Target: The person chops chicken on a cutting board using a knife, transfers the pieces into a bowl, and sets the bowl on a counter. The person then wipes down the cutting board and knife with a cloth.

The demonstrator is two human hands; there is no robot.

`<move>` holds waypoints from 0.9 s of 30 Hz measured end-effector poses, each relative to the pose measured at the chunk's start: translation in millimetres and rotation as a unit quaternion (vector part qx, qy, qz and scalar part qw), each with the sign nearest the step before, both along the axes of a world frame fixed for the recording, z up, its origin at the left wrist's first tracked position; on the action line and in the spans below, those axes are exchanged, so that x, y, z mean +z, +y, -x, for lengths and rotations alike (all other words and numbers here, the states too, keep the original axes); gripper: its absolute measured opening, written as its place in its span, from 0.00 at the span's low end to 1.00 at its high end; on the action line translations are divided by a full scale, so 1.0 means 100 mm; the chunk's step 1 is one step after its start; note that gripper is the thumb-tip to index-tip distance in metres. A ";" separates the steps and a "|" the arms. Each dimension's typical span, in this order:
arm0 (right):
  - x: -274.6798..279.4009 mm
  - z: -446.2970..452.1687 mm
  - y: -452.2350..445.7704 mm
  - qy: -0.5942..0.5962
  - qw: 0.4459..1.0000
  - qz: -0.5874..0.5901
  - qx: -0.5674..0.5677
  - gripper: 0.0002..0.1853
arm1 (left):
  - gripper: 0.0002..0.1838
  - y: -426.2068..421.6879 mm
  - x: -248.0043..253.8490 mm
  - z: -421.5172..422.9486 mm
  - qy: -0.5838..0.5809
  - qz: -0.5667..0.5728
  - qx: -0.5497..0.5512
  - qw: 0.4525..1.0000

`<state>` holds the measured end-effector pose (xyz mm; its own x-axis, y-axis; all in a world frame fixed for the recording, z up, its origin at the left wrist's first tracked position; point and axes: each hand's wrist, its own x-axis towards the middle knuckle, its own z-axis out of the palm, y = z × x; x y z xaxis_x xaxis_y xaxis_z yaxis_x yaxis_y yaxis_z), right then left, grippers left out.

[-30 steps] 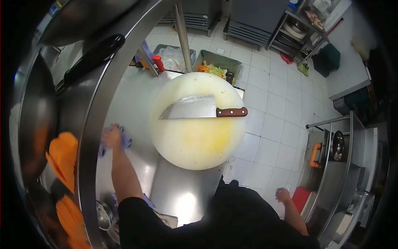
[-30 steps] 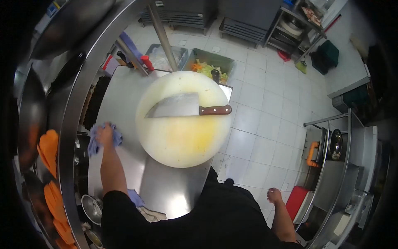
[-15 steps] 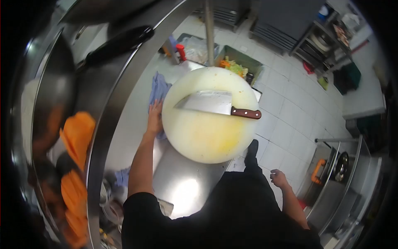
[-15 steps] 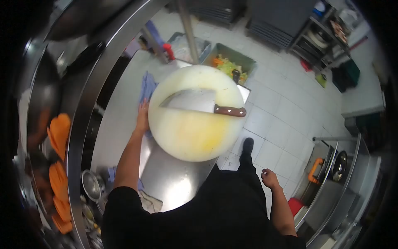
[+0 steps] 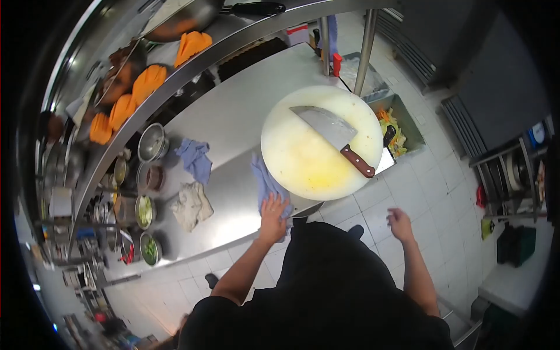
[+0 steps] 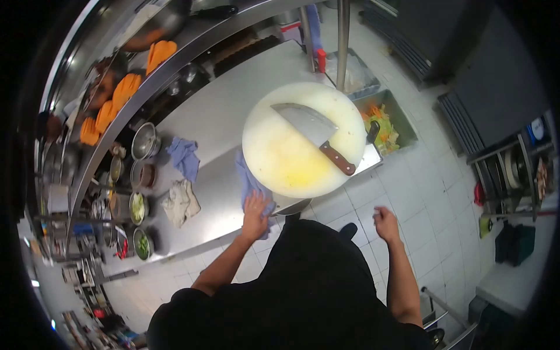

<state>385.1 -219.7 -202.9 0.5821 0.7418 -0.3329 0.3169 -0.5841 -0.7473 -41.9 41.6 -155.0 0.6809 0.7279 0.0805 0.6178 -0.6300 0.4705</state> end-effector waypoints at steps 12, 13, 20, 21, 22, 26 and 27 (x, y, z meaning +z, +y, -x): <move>1.84 0.54 2.24 -0.345 0.875 -0.236 0.245 0.24 | 0.19 -0.35 1.51 -0.38 -0.462 0.212 0.405 0.760; 1.79 0.59 2.33 -0.367 0.877 -0.176 0.255 0.25 | 0.18 -0.26 1.66 -0.47 -0.488 0.174 0.388 0.762; 1.95 0.30 2.53 -0.322 0.904 -0.041 0.279 0.31 | 0.29 0.24 1.11 -1.08 -0.255 -0.044 0.286 0.923; 2.01 0.17 2.53 -0.328 0.901 -0.037 0.282 0.31 | 0.33 0.22 1.06 -1.21 -0.197 -0.045 0.260 0.944; 2.08 0.00 2.51 -0.292 0.910 -0.063 0.287 0.32 | 0.37 0.21 1.05 -1.31 -0.138 -0.044 0.234 0.961; 2.46 -0.64 2.23 -0.060 0.965 -0.075 0.245 0.33 | 0.42 0.26 0.97 -1.35 -0.168 -0.014 0.286 0.943; 2.44 -0.79 2.11 -0.063 0.965 -0.066 0.245 0.33 | 0.42 0.26 0.97 -1.37 -0.142 -0.023 0.297 0.944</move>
<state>464.4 -8.6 41.5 0.1803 0.9695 -0.1657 0.6240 -0.2430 -0.7427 94.8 67.3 -57.8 0.0989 0.9658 0.2396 0.7214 -0.2354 0.6513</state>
